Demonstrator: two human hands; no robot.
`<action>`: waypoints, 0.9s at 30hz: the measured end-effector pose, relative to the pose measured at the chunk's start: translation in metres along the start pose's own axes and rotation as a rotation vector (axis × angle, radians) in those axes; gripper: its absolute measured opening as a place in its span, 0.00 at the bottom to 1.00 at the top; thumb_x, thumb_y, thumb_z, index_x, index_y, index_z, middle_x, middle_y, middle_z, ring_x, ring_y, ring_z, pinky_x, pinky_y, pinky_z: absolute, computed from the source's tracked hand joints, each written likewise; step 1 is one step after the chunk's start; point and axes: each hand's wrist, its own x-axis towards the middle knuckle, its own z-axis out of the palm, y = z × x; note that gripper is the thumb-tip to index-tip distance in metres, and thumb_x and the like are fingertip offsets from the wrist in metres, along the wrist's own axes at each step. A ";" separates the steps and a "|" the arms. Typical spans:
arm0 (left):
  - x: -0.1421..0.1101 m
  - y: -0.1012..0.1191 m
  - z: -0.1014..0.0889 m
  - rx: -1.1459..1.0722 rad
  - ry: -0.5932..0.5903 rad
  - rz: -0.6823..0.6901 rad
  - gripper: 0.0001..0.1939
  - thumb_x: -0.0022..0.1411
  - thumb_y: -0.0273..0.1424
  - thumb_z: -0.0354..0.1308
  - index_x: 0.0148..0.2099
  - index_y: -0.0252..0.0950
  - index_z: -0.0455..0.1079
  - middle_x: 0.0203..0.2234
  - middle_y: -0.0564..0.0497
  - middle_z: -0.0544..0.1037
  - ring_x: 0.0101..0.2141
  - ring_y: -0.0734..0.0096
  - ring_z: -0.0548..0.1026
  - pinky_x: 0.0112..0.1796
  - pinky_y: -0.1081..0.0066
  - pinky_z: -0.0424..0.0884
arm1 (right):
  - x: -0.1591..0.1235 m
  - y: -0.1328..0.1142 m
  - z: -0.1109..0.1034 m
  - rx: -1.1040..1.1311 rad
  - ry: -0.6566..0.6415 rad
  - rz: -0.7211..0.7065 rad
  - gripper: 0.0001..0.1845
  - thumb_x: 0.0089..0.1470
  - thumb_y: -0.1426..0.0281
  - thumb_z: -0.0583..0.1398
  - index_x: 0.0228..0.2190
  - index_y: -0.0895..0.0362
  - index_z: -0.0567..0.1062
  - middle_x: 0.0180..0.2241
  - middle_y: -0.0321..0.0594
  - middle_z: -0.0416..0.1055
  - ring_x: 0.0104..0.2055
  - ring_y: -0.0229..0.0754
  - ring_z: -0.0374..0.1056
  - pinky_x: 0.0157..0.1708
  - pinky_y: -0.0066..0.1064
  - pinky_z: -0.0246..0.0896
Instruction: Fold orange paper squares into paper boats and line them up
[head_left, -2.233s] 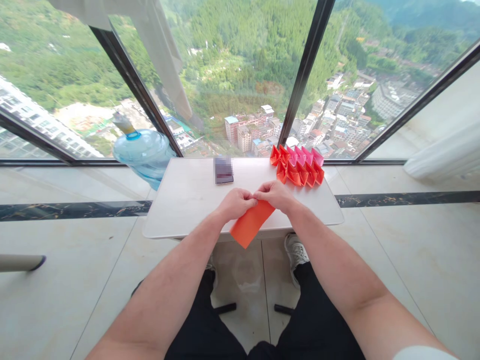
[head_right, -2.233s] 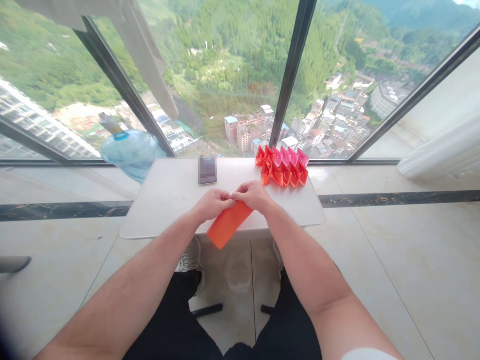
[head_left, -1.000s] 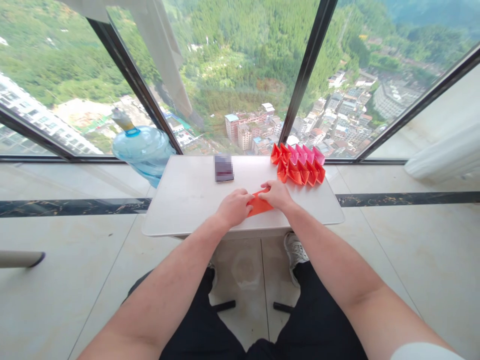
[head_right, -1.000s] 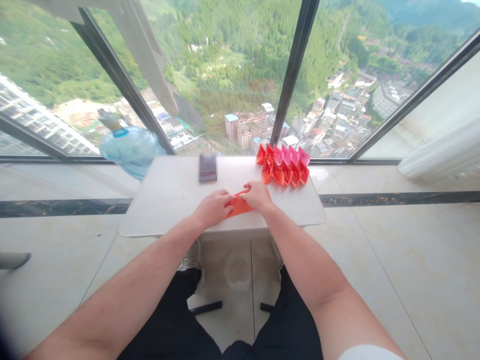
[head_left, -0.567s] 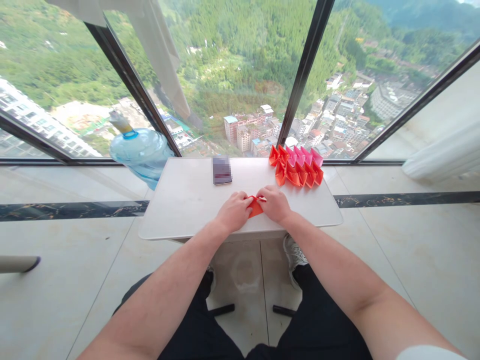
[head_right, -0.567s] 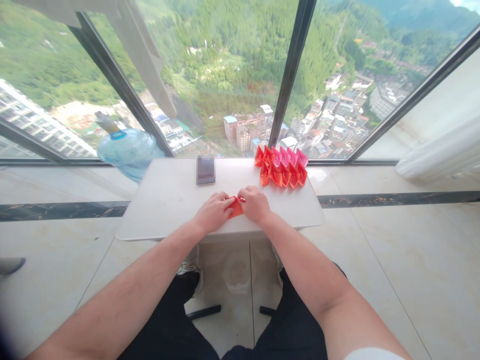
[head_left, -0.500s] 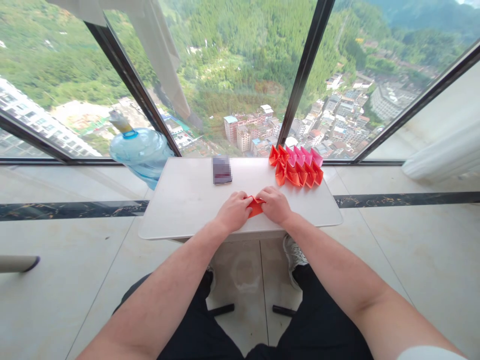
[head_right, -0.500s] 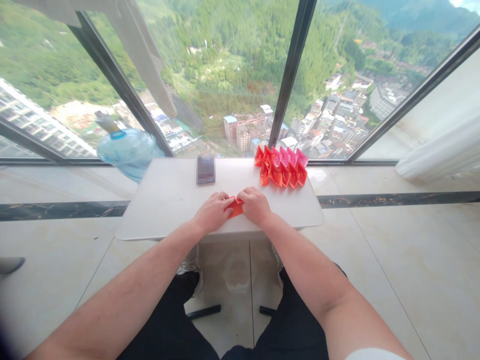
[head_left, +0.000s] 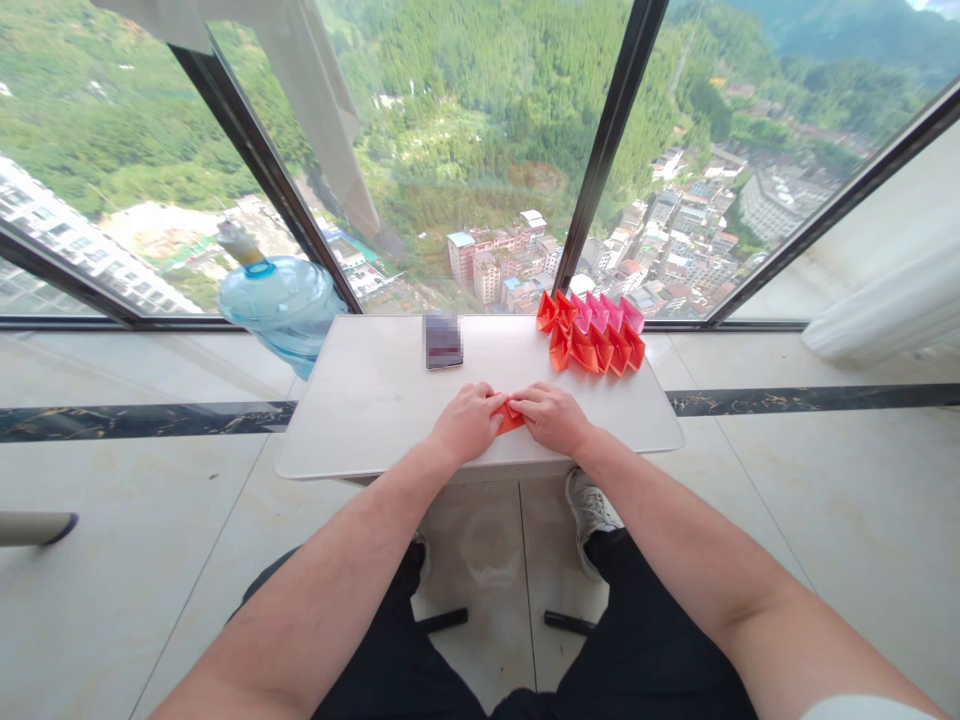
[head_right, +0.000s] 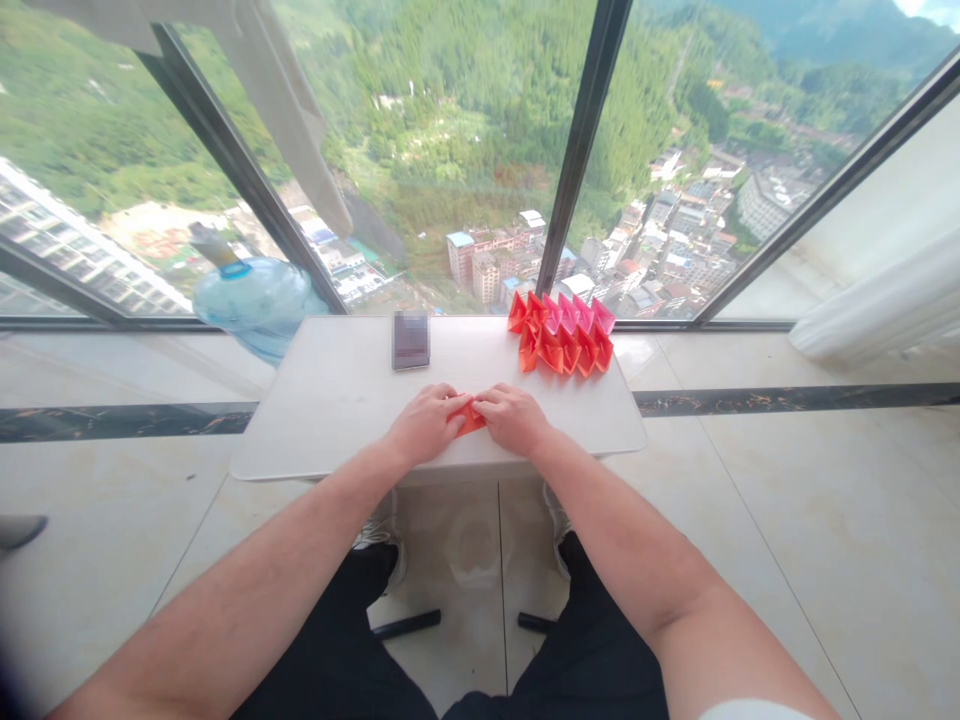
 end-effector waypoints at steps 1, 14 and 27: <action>0.000 0.000 0.001 0.005 0.002 -0.002 0.17 0.65 0.29 0.53 0.53 0.38 0.75 0.44 0.44 0.75 0.45 0.59 0.71 0.53 0.60 0.68 | 0.000 0.000 -0.001 0.000 -0.004 -0.004 0.12 0.61 0.77 0.55 0.38 0.56 0.79 0.41 0.44 0.78 0.42 0.44 0.68 0.45 0.35 0.65; 0.001 0.001 0.000 0.019 -0.013 0.000 0.17 0.65 0.29 0.53 0.53 0.37 0.76 0.44 0.43 0.75 0.45 0.60 0.71 0.54 0.60 0.68 | -0.005 0.004 -0.008 0.001 -0.050 -0.040 0.18 0.55 0.77 0.57 0.45 0.56 0.80 0.47 0.44 0.77 0.45 0.47 0.66 0.48 0.41 0.65; 0.001 -0.004 0.005 0.012 0.019 0.037 0.15 0.66 0.29 0.53 0.51 0.39 0.77 0.41 0.45 0.75 0.43 0.62 0.72 0.52 0.61 0.68 | -0.006 0.008 -0.005 0.042 0.002 -0.071 0.16 0.56 0.78 0.57 0.42 0.55 0.81 0.45 0.42 0.78 0.43 0.46 0.67 0.48 0.40 0.67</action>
